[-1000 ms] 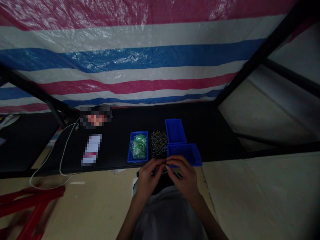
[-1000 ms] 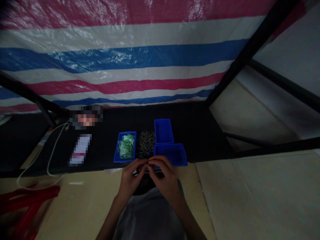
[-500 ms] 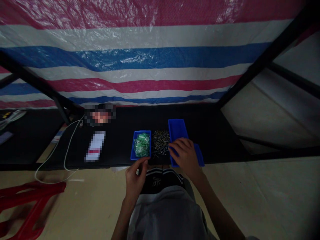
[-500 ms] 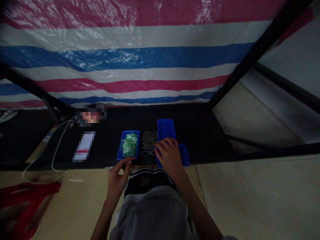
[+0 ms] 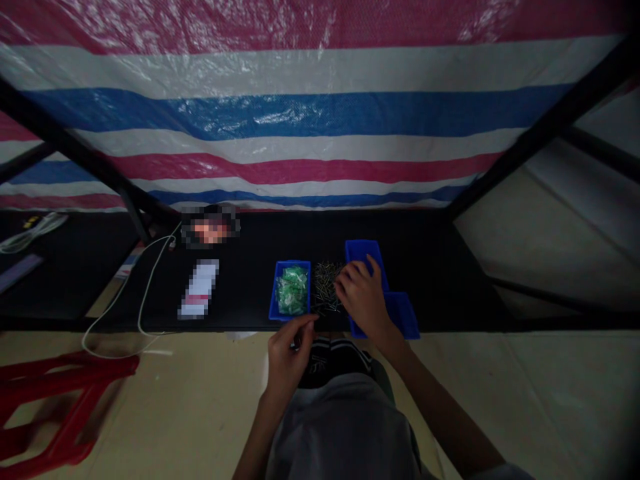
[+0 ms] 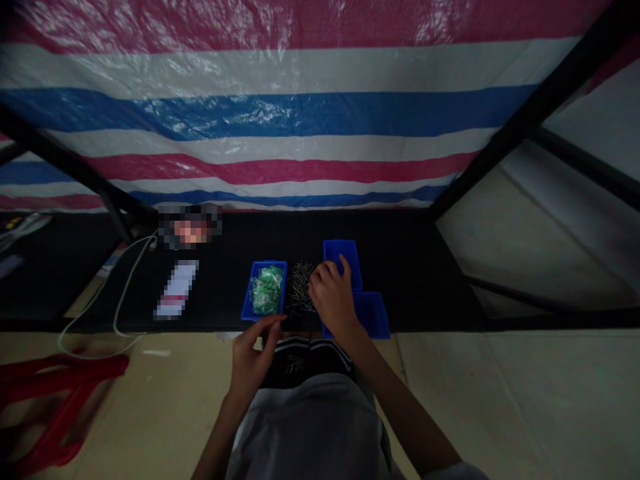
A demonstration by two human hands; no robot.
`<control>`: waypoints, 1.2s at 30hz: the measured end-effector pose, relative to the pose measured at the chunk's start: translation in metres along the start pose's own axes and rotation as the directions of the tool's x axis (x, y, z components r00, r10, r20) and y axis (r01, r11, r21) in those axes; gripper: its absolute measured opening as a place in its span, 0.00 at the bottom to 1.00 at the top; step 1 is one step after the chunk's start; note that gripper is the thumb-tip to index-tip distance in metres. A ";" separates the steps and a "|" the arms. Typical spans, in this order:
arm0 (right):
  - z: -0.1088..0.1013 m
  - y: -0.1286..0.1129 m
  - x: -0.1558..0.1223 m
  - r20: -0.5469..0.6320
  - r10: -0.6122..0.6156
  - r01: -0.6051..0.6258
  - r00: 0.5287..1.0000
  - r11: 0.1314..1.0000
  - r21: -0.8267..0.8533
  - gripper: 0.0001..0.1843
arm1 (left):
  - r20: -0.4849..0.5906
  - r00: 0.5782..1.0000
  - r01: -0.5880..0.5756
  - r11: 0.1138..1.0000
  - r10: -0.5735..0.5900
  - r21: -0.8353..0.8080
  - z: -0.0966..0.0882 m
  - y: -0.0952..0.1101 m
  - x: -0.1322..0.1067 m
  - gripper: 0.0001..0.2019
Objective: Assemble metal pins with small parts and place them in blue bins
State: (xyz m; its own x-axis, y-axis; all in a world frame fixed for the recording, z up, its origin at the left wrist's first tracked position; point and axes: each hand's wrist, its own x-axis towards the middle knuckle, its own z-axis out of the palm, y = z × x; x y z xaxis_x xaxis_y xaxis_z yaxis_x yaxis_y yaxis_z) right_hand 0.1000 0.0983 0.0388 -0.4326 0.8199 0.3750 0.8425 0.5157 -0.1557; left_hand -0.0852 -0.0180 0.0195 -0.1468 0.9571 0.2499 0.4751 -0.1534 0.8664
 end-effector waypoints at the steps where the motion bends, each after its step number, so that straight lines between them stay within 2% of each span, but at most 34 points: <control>1: -0.006 -0.002 -0.004 -0.041 0.030 -0.028 0.999 0.998 0.048 0.04 | 0.002 1.000 -0.011 1.000 0.011 0.012 0.001 -0.001 0.000 0.09; 3: -0.019 -0.007 -0.013 -0.104 0.062 -0.043 0.993 0.985 0.168 0.04 | 0.016 0.999 -0.037 0.999 0.036 0.038 0.005 -0.001 0.002 0.11; 7: -0.045 -0.020 -0.033 -0.170 0.047 0.017 0.984 0.934 0.357 0.04 | 0.110 0.987 -0.125 0.989 0.116 0.076 0.014 0.001 0.008 0.18; 11: -0.058 -0.031 -0.048 -0.192 0.059 0.026 0.980 0.909 0.415 0.05 | 0.197 0.956 -0.230 0.972 0.218 0.040 0.021 0.007 0.010 0.10; 14: -0.053 -0.036 -0.059 -0.217 0.100 0.019 0.971 0.873 0.488 0.05 | 0.193 0.956 -0.221 0.975 0.221 -0.023 0.025 0.010 0.007 0.07; 17: -0.041 -0.040 -0.069 -0.215 0.157 -0.007 0.964 0.822 0.570 0.09 | 0.143 0.967 -0.201 0.977 0.209 -0.073 0.028 0.011 0.002 0.07; 19: -0.033 -0.044 -0.075 -0.207 0.201 -0.035 0.957 0.794 0.607 0.12 | 0.110 0.971 -0.204 0.976 0.211 -0.075 0.028 0.011 0.000 0.07; 23: -0.025 -0.051 -0.082 -0.195 0.295 -0.087 0.936 0.726 0.683 0.10 | 0.081 0.980 -0.178 0.981 0.184 -0.075 0.025 0.013 0.001 0.07; 26: -0.024 -0.053 -0.081 -0.188 0.307 -0.082 0.933 0.691 0.718 0.10 | 0.076 0.987 -0.136 0.986 0.143 -0.094 0.023 0.016 0.004 0.06; 36: -0.024 -0.047 -0.073 -0.173 0.341 -0.086 0.924 0.627 0.774 0.09 | 0.059 0.993 -0.097 0.991 0.103 -0.087 0.026 0.021 0.011 0.03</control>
State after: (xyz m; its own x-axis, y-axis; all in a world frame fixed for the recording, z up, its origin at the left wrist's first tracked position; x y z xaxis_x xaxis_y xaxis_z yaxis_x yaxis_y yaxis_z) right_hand 0.0995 0.0085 0.0403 -0.0573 0.8904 0.4515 0.3168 0.4451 -0.8376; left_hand -0.0542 -0.0040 0.0296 -0.0460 0.9490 0.3118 0.4096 -0.2667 0.8724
